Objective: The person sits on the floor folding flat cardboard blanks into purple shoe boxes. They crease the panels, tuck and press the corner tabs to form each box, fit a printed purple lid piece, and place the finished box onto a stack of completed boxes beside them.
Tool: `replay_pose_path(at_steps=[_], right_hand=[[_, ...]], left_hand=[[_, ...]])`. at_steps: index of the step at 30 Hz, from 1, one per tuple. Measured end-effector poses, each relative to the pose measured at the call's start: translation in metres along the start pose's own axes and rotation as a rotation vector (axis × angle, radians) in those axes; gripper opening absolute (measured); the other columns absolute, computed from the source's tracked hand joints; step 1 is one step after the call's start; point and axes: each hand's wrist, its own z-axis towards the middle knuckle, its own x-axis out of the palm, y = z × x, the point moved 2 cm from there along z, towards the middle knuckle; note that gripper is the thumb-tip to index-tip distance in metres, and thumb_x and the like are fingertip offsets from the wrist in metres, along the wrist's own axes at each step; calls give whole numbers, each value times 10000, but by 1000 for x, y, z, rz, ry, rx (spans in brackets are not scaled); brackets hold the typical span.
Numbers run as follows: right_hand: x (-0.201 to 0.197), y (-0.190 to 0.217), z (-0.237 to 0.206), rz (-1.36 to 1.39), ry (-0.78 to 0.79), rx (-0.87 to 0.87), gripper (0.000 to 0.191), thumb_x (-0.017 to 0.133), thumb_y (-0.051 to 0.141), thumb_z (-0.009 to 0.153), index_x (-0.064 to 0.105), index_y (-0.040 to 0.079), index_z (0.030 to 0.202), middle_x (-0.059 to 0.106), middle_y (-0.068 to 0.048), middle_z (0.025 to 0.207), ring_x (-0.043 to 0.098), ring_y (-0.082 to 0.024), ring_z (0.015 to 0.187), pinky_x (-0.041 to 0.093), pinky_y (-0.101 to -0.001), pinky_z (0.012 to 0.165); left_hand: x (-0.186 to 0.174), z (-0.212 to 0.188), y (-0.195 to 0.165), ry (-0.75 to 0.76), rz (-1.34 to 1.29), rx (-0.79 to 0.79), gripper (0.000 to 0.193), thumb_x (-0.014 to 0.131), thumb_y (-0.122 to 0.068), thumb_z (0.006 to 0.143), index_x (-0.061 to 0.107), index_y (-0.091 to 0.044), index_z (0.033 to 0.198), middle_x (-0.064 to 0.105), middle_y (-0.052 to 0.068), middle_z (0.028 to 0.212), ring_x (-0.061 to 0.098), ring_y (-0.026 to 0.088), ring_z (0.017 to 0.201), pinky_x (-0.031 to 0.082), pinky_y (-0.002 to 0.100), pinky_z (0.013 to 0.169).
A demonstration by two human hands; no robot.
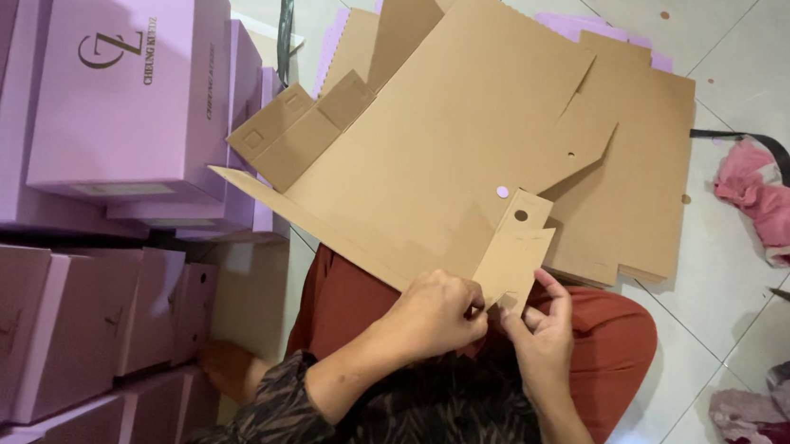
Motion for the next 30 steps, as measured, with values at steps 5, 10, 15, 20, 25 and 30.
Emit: replay_pose_path(at_steps=[5,10,15,20,25,30], right_hand=[[-17,-31,12,48,-80,147,437,641,66,991,455,-41,1372,718,-161,1044,615,-136,829,492,-278,706],[-7,-28,14,-93,-47,89,196,651,78,962,698,-60,1093,769,-99,986,700,-100,846,554,-244,765],[18,7,4,-408,5,-88,209,638,93,978,716,-50,1109,789,-87,967,713,-100,858,564,-256,742],[28,39,2,-727,106,-323,251,663,98,956,684,-14,1180,724,-125,1028,723,-245,877,544,-324,777],[38,36,-4,-850,236,-278,405,684,42,819,624,-7,1217,580,-135,1141,629,-310,1029,508,-382,882],[27,41,-4,-753,310,-362,490,674,5,783,634,-3,1271,576,-113,1213,594,-279,1138,487,-390,958]], left_hand=[[10,4,3,-77,63,-4,194,697,-234,804,751,-48,786,715,192,750,712,367,727,569,461,700],[15,7,9,-130,133,-3,191,697,-242,830,746,-73,754,724,151,759,713,343,730,553,461,675],[9,8,9,-153,102,24,187,706,-262,818,755,-83,800,732,142,772,714,336,744,552,459,674],[-9,10,7,-132,33,-49,211,700,-278,813,778,-86,852,736,148,775,714,336,757,559,449,675],[-15,10,9,-162,27,13,236,711,-286,824,762,-58,853,742,144,793,731,323,760,575,431,705],[-4,8,13,-298,205,160,227,748,-252,823,683,-35,813,715,149,759,703,345,739,561,450,713]])
